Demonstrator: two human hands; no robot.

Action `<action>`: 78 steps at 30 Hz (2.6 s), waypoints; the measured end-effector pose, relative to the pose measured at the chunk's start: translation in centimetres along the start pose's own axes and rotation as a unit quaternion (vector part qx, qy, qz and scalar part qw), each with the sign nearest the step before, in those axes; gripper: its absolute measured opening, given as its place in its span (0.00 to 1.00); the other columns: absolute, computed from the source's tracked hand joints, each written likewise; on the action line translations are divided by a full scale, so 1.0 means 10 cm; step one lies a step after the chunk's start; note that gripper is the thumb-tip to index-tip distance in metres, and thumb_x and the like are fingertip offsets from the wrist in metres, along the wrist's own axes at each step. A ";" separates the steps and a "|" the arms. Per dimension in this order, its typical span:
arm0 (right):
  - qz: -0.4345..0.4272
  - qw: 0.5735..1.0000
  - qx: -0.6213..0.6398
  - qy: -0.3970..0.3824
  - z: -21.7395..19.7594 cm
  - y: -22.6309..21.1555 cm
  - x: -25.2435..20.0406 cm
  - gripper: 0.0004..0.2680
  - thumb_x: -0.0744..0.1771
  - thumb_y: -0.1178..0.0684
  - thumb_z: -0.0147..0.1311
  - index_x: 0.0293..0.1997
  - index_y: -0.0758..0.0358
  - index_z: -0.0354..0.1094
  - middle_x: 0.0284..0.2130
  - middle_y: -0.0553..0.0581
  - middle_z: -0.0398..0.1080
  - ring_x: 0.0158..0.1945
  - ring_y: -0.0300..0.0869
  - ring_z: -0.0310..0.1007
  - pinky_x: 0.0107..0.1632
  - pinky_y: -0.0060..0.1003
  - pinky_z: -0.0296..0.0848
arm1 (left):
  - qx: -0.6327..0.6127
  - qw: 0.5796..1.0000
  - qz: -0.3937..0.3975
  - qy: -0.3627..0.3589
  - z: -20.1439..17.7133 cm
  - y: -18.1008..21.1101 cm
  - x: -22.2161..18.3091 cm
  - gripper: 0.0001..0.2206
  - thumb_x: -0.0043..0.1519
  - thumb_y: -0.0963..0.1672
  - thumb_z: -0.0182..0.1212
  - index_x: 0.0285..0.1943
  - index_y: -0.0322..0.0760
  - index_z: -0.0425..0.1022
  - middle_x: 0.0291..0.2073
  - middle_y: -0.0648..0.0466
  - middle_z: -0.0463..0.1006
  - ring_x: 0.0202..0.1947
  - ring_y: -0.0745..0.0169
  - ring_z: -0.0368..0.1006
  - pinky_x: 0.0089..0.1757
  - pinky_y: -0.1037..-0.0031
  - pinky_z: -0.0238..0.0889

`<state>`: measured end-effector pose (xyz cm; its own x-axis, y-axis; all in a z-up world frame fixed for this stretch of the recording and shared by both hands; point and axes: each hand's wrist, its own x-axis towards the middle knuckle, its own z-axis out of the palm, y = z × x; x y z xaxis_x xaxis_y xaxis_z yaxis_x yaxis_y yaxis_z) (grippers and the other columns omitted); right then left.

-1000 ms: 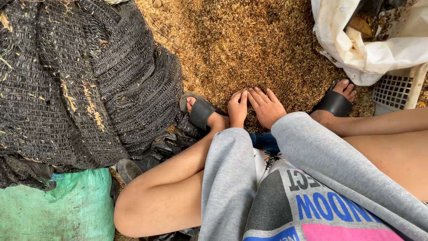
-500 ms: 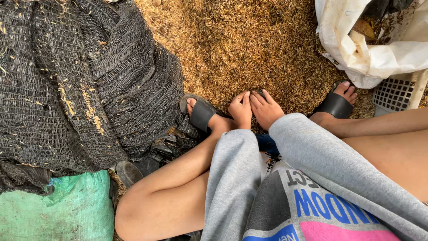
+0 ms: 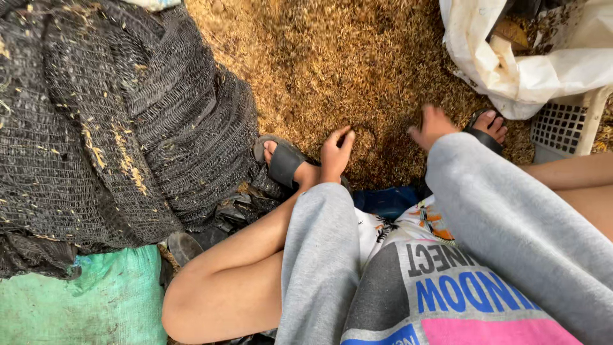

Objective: The person scoops loose substrate from a large pile and packs it into small black plastic bags using both hands. The filled bags are then placed into a nearby white crate. The person repeats this process continuously.

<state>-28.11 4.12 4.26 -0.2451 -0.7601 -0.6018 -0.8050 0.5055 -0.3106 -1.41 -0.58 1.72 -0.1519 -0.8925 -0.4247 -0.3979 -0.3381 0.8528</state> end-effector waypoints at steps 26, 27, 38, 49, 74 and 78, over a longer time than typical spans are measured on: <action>-0.108 0.948 0.288 -0.086 0.12 -0.78 -0.18 0.14 0.68 0.46 0.59 0.58 0.57 0.73 0.47 0.62 0.79 0.48 0.49 0.79 0.54 0.44 0.74 | 0.343 0.931 -0.120 0.023 0.05 0.28 -0.26 0.17 0.60 0.50 0.62 0.50 0.35 0.78 0.41 0.40 0.82 0.45 0.38 0.78 0.46 0.53 0.70; -0.099 0.952 0.272 -0.104 0.13 -0.79 -0.17 0.14 0.68 0.47 0.57 0.59 0.56 0.73 0.46 0.62 0.79 0.48 0.50 0.79 0.54 0.45 0.74 | 0.343 0.932 -0.112 0.033 0.05 0.28 -0.27 0.16 0.60 0.50 0.62 0.49 0.35 0.78 0.40 0.40 0.83 0.45 0.38 0.78 0.46 0.53 0.70; -0.101 0.988 0.004 -0.115 -0.22 -1.07 -0.26 0.16 0.69 0.45 0.55 0.63 0.56 0.69 0.47 0.64 0.77 0.49 0.55 0.78 0.53 0.49 0.76 | 0.259 0.945 -0.183 0.082 0.01 0.40 -0.15 0.16 0.59 0.49 0.59 0.53 0.42 0.78 0.45 0.50 0.85 0.48 0.46 0.80 0.49 0.57 0.71; -0.053 0.986 0.027 -0.157 -0.60 -1.08 -0.37 0.18 0.73 0.37 0.44 0.59 0.58 0.73 0.49 0.63 0.78 0.50 0.54 0.80 0.58 0.48 0.76 | 0.240 0.966 0.054 0.081 0.30 0.62 -0.25 0.14 0.63 0.43 0.60 0.58 0.43 0.79 0.48 0.49 0.83 0.48 0.48 0.79 0.49 0.61 0.71; 0.034 0.981 0.012 -0.190 0.20 -0.57 -0.25 0.17 0.69 0.52 0.55 0.66 0.54 0.65 0.55 0.66 0.73 0.55 0.58 0.76 0.60 0.50 0.74 | 0.320 0.947 -0.037 -0.007 0.01 0.25 -0.16 0.18 0.58 0.48 0.66 0.55 0.38 0.76 0.47 0.43 0.78 0.47 0.42 0.76 0.44 0.55 0.70; -0.049 0.982 0.061 -0.170 -0.06 -0.57 -0.15 0.13 0.68 0.48 0.56 0.58 0.52 0.73 0.48 0.63 0.78 0.49 0.54 0.80 0.57 0.47 0.76 | 0.251 0.964 -0.088 -0.011 -0.03 0.20 -0.07 0.16 0.58 0.46 0.65 0.54 0.36 0.78 0.43 0.44 0.83 0.43 0.47 0.82 0.47 0.62 0.73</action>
<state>-23.47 2.14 7.37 0.0416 -0.6367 -0.7700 -0.7396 0.4985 -0.4522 -1.88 -0.74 3.84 -0.0588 -0.8257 -0.5611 -0.8066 -0.2919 0.5140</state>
